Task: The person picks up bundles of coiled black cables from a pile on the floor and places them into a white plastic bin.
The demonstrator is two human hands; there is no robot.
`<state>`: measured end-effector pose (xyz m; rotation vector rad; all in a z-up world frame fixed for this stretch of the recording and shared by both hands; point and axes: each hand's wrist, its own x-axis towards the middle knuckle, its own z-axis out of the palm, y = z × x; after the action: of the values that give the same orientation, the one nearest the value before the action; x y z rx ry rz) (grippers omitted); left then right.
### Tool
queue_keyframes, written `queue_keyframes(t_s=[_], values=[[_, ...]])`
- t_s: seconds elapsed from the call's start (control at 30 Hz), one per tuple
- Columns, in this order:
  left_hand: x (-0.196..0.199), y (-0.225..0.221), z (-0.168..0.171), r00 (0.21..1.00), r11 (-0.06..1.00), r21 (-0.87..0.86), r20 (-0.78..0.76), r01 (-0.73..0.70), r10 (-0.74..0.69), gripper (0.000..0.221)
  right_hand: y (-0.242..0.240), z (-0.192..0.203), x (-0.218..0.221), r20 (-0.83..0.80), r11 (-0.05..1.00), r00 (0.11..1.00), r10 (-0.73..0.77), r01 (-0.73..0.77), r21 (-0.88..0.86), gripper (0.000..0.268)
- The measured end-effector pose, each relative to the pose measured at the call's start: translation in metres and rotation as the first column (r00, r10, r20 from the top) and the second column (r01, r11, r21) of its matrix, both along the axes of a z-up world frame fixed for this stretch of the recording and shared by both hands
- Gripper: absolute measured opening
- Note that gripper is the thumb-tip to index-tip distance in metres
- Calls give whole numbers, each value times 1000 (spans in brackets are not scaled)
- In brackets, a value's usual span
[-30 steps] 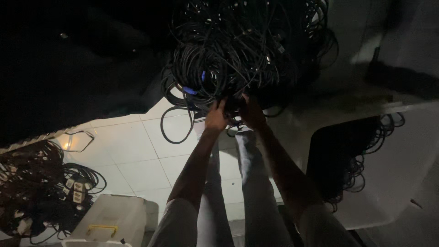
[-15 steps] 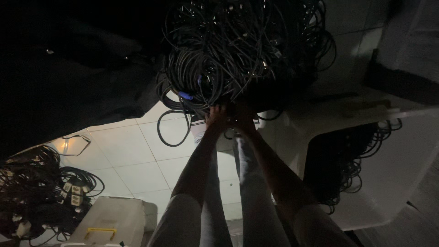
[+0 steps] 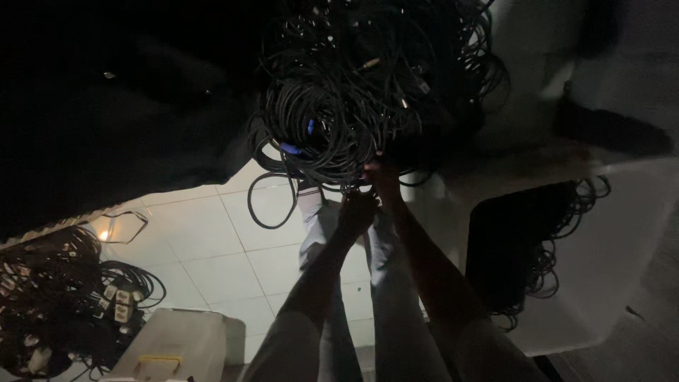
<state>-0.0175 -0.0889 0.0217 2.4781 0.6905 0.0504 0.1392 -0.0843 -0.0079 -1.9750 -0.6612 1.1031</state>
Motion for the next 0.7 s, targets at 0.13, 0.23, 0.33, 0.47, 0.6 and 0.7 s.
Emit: queue_keyframes(t_s=[0.13,0.23,0.33,0.47,0.6,0.7], values=[[0,-2,31,988,987,-158,-146,20,-43,15,-11,25,-1,137,1000,991,1,-1,-5,30],[-8,10,60,990,979,-199,-141,-40,12,17,-22,56,-12,493,959,839,228,-281,35,31],[-22,23,100,992,913,-390,-10,-119,125,25,-17,101,-17,270,969,931,245,-238,-60,34],[-9,36,159,964,820,-507,-161,-267,214,37,14,165,-2,236,988,965,113,-135,80,36],[17,51,217,933,606,-710,-275,-360,232,44,40,231,19,227,985,970,82,-113,130,35],[23,61,262,965,688,-700,-6,-192,263,41,46,281,21,89,997,995,46,-51,51,39]])
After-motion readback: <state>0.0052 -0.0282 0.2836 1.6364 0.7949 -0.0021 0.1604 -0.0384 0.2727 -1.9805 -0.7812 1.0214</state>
